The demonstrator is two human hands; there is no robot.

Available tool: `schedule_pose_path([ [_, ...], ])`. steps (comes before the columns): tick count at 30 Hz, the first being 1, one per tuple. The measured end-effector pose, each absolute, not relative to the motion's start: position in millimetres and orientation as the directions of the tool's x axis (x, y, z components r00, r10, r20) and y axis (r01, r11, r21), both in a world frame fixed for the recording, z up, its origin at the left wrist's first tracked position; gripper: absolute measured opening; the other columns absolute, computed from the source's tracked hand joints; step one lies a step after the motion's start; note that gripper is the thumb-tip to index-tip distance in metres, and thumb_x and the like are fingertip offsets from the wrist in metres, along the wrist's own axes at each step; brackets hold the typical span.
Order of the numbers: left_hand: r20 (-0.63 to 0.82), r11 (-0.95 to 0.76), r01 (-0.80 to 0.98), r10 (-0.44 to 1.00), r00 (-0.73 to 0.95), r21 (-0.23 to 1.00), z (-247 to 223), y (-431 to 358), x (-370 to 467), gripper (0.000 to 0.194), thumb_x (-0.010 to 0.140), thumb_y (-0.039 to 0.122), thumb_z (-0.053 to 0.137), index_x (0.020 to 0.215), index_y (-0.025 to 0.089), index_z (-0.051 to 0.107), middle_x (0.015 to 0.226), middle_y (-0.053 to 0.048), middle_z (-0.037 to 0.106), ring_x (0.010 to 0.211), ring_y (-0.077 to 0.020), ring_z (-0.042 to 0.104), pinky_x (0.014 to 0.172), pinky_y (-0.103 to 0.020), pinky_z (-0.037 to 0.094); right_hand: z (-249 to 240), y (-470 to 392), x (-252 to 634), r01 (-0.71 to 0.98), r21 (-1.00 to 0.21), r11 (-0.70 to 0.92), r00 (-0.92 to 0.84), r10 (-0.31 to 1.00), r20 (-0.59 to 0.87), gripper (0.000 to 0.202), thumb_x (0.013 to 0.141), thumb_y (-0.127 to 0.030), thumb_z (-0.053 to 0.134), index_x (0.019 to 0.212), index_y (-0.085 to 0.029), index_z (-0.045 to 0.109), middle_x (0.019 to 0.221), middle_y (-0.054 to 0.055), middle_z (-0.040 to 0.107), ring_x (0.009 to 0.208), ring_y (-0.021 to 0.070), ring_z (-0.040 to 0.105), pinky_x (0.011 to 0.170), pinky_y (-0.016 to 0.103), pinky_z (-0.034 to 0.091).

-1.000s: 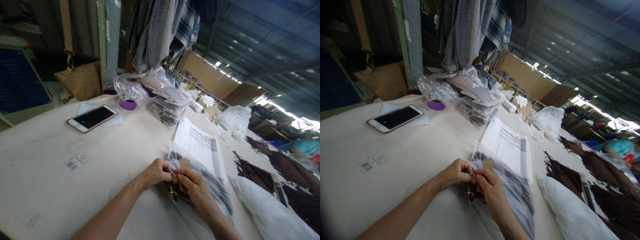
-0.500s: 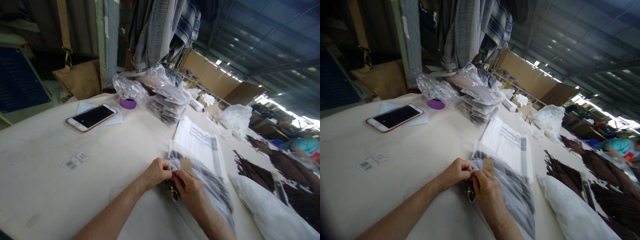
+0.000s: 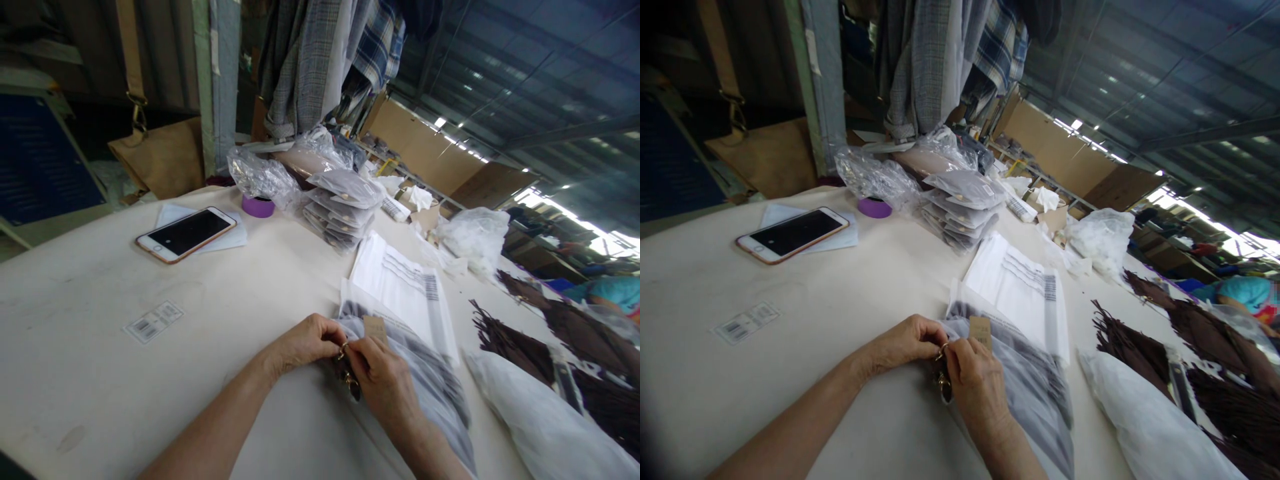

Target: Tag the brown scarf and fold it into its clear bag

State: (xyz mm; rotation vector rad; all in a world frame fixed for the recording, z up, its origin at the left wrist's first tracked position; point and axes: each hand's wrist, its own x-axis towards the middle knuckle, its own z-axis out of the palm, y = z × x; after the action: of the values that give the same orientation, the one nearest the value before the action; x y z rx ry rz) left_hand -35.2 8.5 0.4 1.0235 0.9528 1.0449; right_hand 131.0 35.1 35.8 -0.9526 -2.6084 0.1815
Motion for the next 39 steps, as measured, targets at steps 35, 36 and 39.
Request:
schedule_pose_path([
  [35, -0.232, 0.265, -0.210, 0.958, 0.169, 0.941, 7, 7, -43, 0.017, 0.055, 0.025, 0.050, 0.069, 0.015, 0.051, 0.063, 0.000, 0.060, 0.057, -0.0128, 0.058, 0.058, -0.025, 0.046, 65, 29, 121, 0.690, -0.393, 0.608, -0.677, 0.734, -0.052, 0.022, 0.089, -0.022, 0.039, 0.091, -0.022, 0.061, 0.079, 0.002, 0.061, 0.069, 0.0149, 0.058, 0.062, 0.026, 0.040],
  [36, -0.236, 0.270, -0.227, 0.957, 0.168, 0.936, 7, 7, -43, 0.017, 0.055, 0.025, 0.050, 0.069, 0.016, 0.051, 0.062, 0.001, 0.060, 0.056, -0.0126, 0.058, 0.058, -0.025, 0.047, 66, 29, 118, 0.701, -0.370, 0.610, -0.673, 0.737, -0.059, 0.022, 0.089, -0.023, 0.040, 0.090, -0.022, 0.062, 0.079, 0.002, 0.060, 0.068, 0.0145, 0.057, 0.061, 0.026, 0.039],
  [39, -0.240, 0.276, -0.272, 0.958, 0.159, 0.922, 7, 8, -43, 0.018, 0.054, 0.027, 0.051, 0.069, 0.016, 0.050, 0.058, 0.002, 0.058, 0.053, -0.0119, 0.057, 0.055, -0.024, 0.046, 67, 29, 109, 0.723, -0.293, 0.625, -0.667, 0.742, -0.064, 0.019, 0.086, -0.024, 0.046, 0.087, -0.023, 0.064, 0.077, 0.002, 0.057, 0.066, 0.0142, 0.056, 0.059, 0.026, 0.037],
])
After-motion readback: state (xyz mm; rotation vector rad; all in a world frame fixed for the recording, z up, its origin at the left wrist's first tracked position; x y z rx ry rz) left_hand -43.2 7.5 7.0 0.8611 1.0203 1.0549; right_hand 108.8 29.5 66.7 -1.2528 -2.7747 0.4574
